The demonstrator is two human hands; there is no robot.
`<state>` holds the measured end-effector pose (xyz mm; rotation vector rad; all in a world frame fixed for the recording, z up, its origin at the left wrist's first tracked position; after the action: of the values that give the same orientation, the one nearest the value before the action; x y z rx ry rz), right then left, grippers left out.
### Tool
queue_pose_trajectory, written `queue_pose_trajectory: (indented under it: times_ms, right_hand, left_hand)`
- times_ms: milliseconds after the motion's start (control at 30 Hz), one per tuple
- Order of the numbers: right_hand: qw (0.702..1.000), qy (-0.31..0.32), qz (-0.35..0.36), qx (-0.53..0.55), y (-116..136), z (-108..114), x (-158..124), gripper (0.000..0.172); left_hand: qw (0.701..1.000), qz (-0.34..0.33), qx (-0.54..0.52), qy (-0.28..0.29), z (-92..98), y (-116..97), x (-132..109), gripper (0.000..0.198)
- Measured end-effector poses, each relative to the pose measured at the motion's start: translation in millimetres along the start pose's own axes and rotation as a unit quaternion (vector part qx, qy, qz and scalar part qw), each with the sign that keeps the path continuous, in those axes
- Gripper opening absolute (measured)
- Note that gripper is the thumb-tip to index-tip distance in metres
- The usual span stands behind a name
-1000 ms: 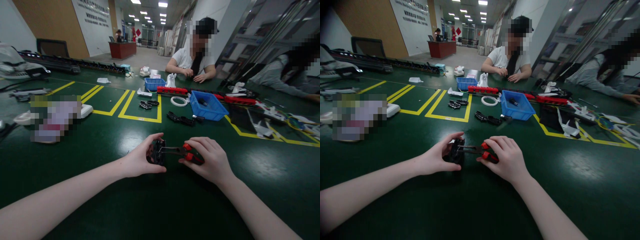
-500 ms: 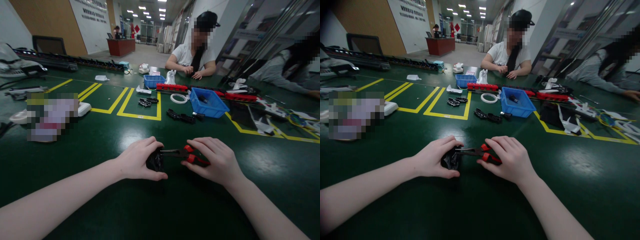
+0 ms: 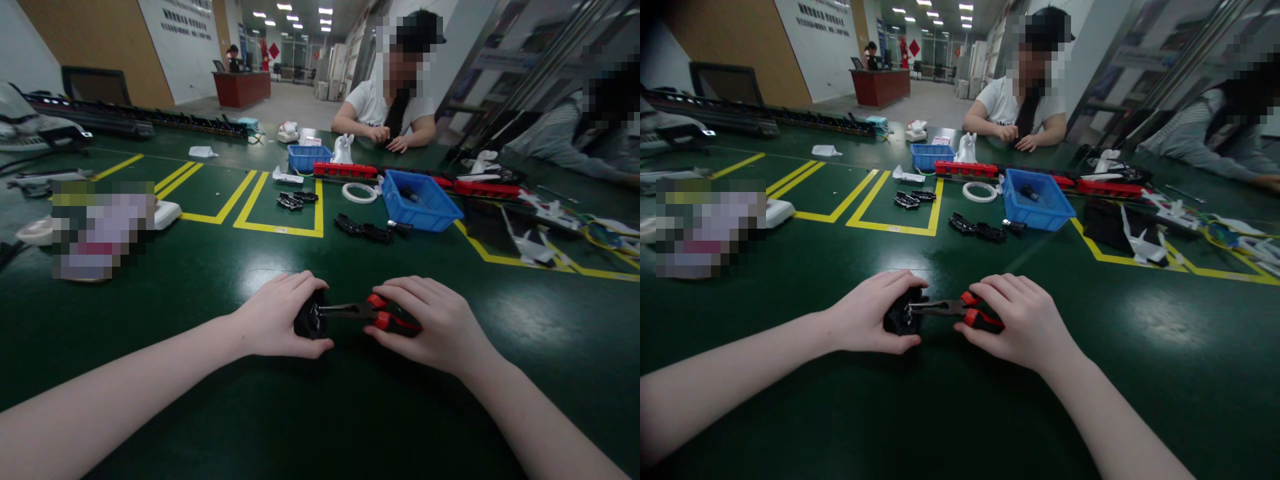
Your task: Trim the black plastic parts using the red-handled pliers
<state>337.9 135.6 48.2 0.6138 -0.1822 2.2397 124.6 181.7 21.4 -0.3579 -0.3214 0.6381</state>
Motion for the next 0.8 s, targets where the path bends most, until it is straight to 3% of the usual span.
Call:
queue_pose_trajectory:
  times_ms: [800]
  right_hand:
    - [1.0, 0.012, -0.015, -0.01, 5.9, -0.8, 3.4, 0.026]
  left_hand:
    - [0.999, 0.0, -0.044, -0.004, 0.3, 3.1, -1.0, 0.07]
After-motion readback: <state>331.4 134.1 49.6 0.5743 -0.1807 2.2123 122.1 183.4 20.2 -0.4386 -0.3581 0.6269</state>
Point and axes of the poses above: each hand's wrist, its own x-axis towards the middle knuckle, its own z-axis out of the back of the hand, y = z × x, the point moved 4 cm from there along x, towards the middle knuckle, and after that the axes turned 7 degrees about x, right-handed, at the moved point
